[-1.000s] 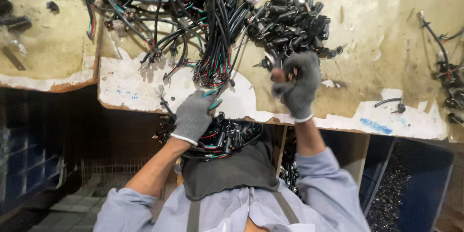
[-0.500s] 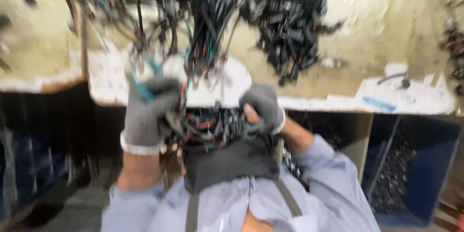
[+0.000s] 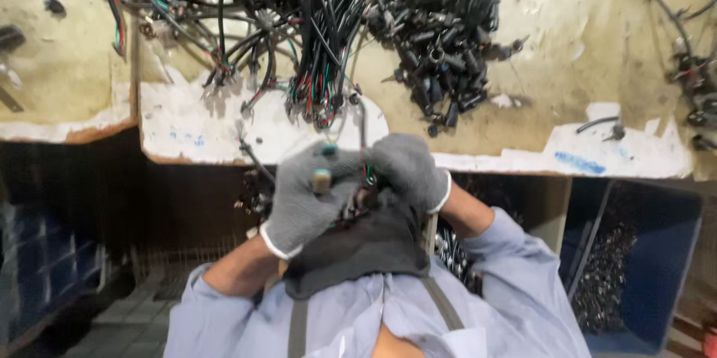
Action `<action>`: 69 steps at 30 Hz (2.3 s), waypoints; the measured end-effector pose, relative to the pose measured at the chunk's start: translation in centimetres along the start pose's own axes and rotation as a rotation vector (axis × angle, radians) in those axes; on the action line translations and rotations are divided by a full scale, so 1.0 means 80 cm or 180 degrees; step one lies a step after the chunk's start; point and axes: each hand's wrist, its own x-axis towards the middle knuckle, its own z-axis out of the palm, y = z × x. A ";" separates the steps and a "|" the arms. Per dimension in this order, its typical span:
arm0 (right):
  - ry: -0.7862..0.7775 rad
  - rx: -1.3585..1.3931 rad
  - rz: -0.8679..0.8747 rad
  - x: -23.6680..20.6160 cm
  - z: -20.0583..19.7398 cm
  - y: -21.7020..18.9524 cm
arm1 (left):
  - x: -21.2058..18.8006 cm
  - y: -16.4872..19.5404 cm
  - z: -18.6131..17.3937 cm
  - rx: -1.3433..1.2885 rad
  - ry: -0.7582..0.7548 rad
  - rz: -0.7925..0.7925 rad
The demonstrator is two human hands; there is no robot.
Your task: The person picks black cable connectors from a pile on the workbench, uses pliers to strip and twist the wire ends, and attaches the wires to the connectors, placing finished assemblies back on the bench. They repeat this cycle continuously, handling wires and connectors one at a time.
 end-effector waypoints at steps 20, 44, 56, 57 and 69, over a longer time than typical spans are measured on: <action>-0.1294 -0.0465 -0.0130 0.000 0.052 -0.018 | -0.085 -0.112 0.006 -0.0554 -0.0593 0.1514; 0.0211 -0.2283 0.2143 0.001 0.004 0.084 | 0.042 -0.156 0.019 0.3067 -0.0505 0.0195; 0.0505 -0.2153 0.1378 -0.037 0.035 0.096 | 0.063 -0.154 0.034 0.2763 -0.0840 -0.0731; 0.0360 -0.2394 0.1268 -0.035 0.034 0.095 | 0.063 -0.156 0.032 0.2809 -0.0792 -0.0676; 0.0856 0.0476 0.1793 -0.021 0.050 0.033 | 0.049 -0.073 -0.036 -0.1835 0.0145 -0.1539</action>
